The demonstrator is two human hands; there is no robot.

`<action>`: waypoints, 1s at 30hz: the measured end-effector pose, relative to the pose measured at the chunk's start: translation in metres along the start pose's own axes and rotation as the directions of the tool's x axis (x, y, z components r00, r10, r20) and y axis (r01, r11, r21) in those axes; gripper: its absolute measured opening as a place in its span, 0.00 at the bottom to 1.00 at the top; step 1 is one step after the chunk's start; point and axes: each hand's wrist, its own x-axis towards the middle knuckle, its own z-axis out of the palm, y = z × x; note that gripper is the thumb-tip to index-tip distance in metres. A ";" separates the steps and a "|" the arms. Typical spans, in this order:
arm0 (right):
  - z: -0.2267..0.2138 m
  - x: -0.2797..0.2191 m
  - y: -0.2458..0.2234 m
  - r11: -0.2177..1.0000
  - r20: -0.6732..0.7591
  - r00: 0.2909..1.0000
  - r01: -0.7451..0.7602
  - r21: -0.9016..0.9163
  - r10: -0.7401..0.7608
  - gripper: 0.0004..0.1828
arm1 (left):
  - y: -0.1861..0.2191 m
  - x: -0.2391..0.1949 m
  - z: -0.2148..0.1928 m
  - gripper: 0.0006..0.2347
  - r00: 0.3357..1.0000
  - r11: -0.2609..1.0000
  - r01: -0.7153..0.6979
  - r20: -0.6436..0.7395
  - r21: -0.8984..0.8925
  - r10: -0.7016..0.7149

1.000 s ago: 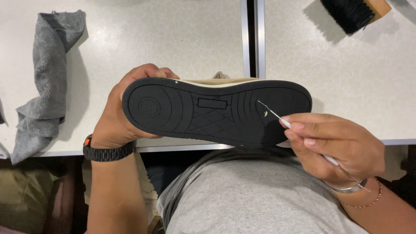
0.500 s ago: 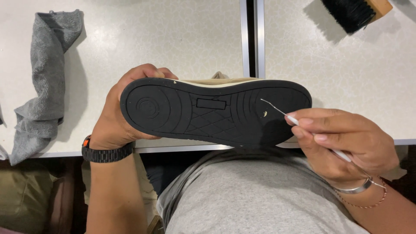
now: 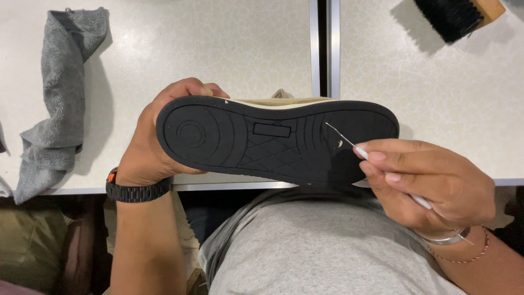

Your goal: The person cleans a beige sneaker by brushing the upper with a wooden brush and scraping the sole with a metal pick. They turn the shoe to access different areas and continue brushing the sides and toe box.

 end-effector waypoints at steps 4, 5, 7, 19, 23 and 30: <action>-0.035 0.047 -0.006 0.885 0.545 0.837 -0.218 0.412 -0.048 0.22 | 0.001 0.000 0.000 0.26 1.000 1.000 -0.007 0.003 -0.010 0.007; -0.037 0.052 -0.012 0.831 0.626 0.777 -0.394 0.394 0.071 0.23 | 0.001 0.000 0.000 0.27 1.000 1.000 -0.005 0.003 -0.006 0.005; -0.039 0.060 -0.028 0.715 0.649 0.712 -0.598 0.363 0.266 0.22 | 0.001 0.000 0.000 0.26 1.000 1.000 -0.015 0.001 -0.017 0.015; -0.037 0.041 0.004 0.766 0.522 0.846 -0.266 0.585 -0.104 0.22 | -0.005 -0.003 -0.001 0.29 1.000 0.999 -0.015 0.004 -0.040 0.015; 0.006 -0.018 -0.022 0.717 -0.044 0.969 0.148 -0.681 -0.241 0.27 | -0.005 -0.003 0.000 0.29 1.000 0.998 -0.015 -0.007 -0.055 0.015; 0.018 0.029 -0.039 0.965 -0.224 0.951 -0.170 0.201 0.214 0.22 | -0.003 -0.001 -0.001 0.28 1.000 1.000 -0.024 0.002 -0.019 0.024</action>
